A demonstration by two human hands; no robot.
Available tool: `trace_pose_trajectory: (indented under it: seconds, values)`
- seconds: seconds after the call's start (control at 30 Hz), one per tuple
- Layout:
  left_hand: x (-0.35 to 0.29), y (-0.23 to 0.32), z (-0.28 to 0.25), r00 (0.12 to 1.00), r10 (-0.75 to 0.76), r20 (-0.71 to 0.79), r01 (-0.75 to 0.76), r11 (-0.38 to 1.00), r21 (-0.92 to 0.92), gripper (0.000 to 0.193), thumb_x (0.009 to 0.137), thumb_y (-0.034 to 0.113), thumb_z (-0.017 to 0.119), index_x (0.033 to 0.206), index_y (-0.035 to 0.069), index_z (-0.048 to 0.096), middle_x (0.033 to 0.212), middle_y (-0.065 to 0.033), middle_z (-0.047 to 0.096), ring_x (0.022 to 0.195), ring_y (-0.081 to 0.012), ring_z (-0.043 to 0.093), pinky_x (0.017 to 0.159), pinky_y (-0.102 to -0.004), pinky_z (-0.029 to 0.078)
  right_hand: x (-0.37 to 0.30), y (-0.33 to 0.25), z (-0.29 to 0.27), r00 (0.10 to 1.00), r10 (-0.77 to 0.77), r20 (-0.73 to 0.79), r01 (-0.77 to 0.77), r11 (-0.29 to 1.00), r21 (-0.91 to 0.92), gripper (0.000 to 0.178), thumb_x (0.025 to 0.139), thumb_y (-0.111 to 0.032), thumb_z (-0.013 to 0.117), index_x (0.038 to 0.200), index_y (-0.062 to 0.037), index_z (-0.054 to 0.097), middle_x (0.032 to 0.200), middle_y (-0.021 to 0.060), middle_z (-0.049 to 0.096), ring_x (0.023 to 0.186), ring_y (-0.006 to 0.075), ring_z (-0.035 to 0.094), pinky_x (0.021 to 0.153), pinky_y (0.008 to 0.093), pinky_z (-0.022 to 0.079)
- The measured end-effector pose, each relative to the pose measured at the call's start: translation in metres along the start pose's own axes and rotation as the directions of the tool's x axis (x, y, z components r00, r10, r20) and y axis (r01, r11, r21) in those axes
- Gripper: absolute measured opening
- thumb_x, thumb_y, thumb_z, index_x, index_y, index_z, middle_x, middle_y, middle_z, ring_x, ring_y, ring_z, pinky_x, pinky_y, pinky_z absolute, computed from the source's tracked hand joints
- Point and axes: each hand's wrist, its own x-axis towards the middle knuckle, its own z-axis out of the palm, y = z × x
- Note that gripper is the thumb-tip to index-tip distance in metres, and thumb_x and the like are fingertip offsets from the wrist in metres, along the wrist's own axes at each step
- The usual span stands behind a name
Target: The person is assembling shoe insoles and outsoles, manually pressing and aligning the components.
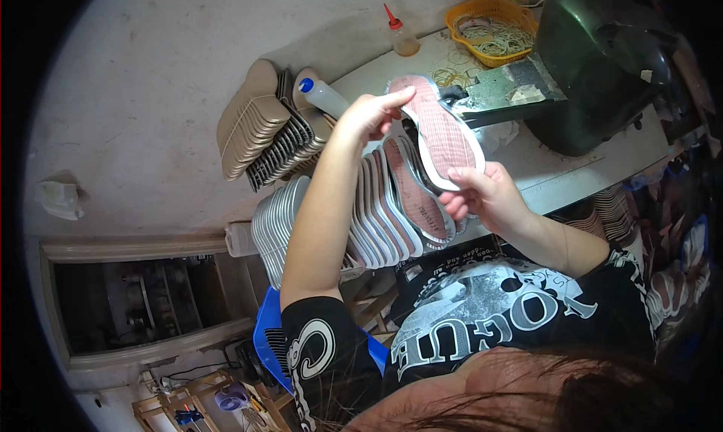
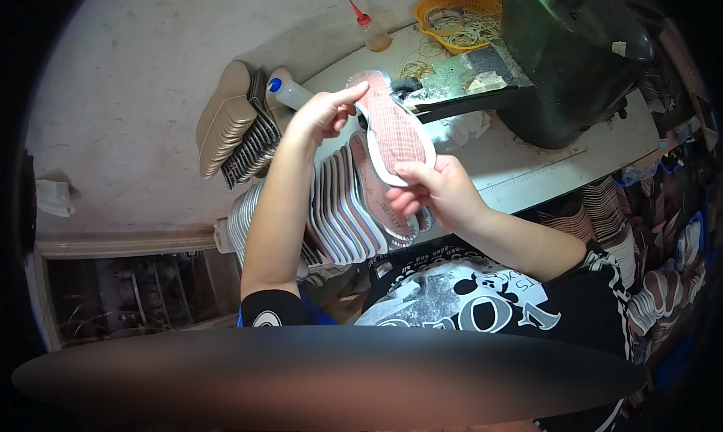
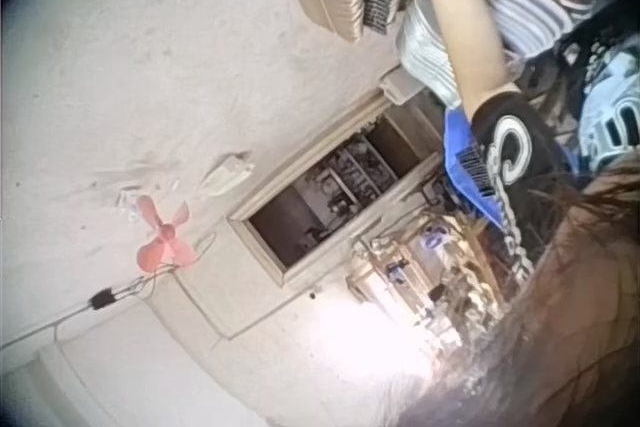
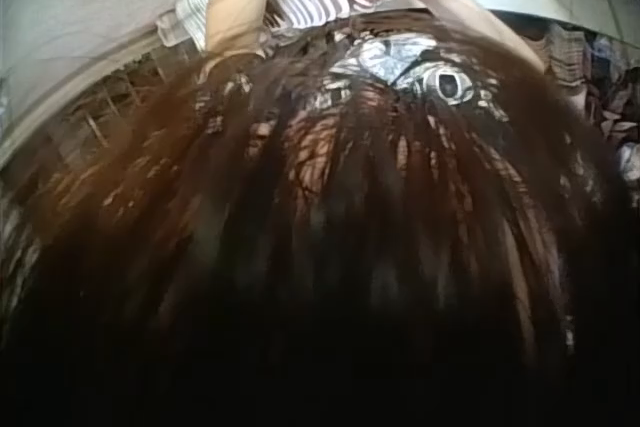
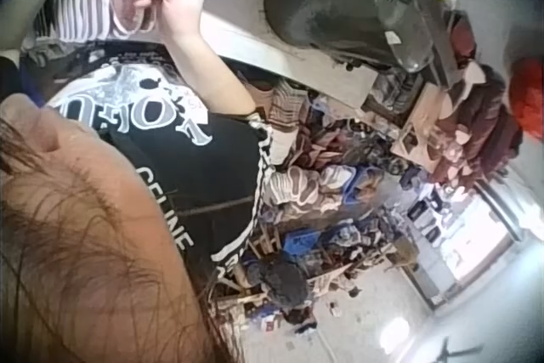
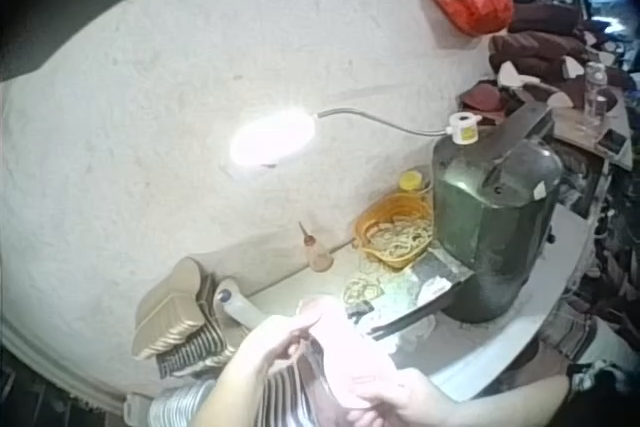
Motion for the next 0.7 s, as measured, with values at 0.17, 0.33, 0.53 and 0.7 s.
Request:
trace_pose_trajectory:
  seconds: [0.17,0.33,0.53,0.7]
  values:
    - [0.03,0.025,-0.031,0.997,0.072,0.02,-0.074,0.916,0.395,0.085,0.059,0.065,0.077,0.102,-0.007,0.06,0.089,-0.0115,0.055,0.082,-0.0176,0.051,0.065,-0.0297,0.042,0.023,-0.014,-0.002,0.999,-0.017,-0.037,0.02,0.995,0.094,0.026,0.09,-0.018,0.057,0.096,0.0074,0.062,0.079,0.0175,0.067,0.062,0.017,0.066,0.055,0.0253,0.056]
    - [0.051,0.037,-0.035,0.632,0.655,0.415,-0.775,0.528,0.346,0.074,0.067,0.044,0.08,0.126,0.008,0.056,0.139,-0.0167,0.042,0.131,-0.027,0.037,0.11,-0.0376,0.028,0.042,-0.018,0.005,0.999,-0.024,-0.032,0.027,0.995,0.099,0.026,0.092,-0.018,0.055,0.102,0.0054,0.058,0.08,0.0149,0.066,0.066,0.0169,0.067,0.057,0.025,0.056]
    - [0.058,0.059,-0.019,0.626,0.395,0.672,-0.769,0.452,0.452,0.039,0.072,0.035,0.079,0.096,0.008,0.062,0.096,-0.0037,0.06,0.099,-0.017,0.053,0.085,-0.0325,0.045,0.054,-0.028,0.013,0.996,-0.007,-0.093,0.016,0.996,0.091,0.031,0.095,-0.022,0.053,0.106,0.0064,0.057,0.085,0.0168,0.066,0.071,0.0198,0.068,0.058,0.0259,0.057]
    - [0.034,0.063,-0.03,0.732,0.214,0.646,-0.579,0.695,0.426,0.035,0.079,0.033,0.075,0.085,0.004,0.057,0.07,0.0023,0.055,0.065,-0.0071,0.053,0.058,-0.0244,0.047,0.046,-0.037,0.018,0.995,-0.016,-0.101,0.02,0.999,0.04,0.04,0.097,-0.029,0.052,0.112,0.0072,0.056,0.094,0.0163,0.065,0.081,0.0211,0.069,0.063,0.0272,0.059]
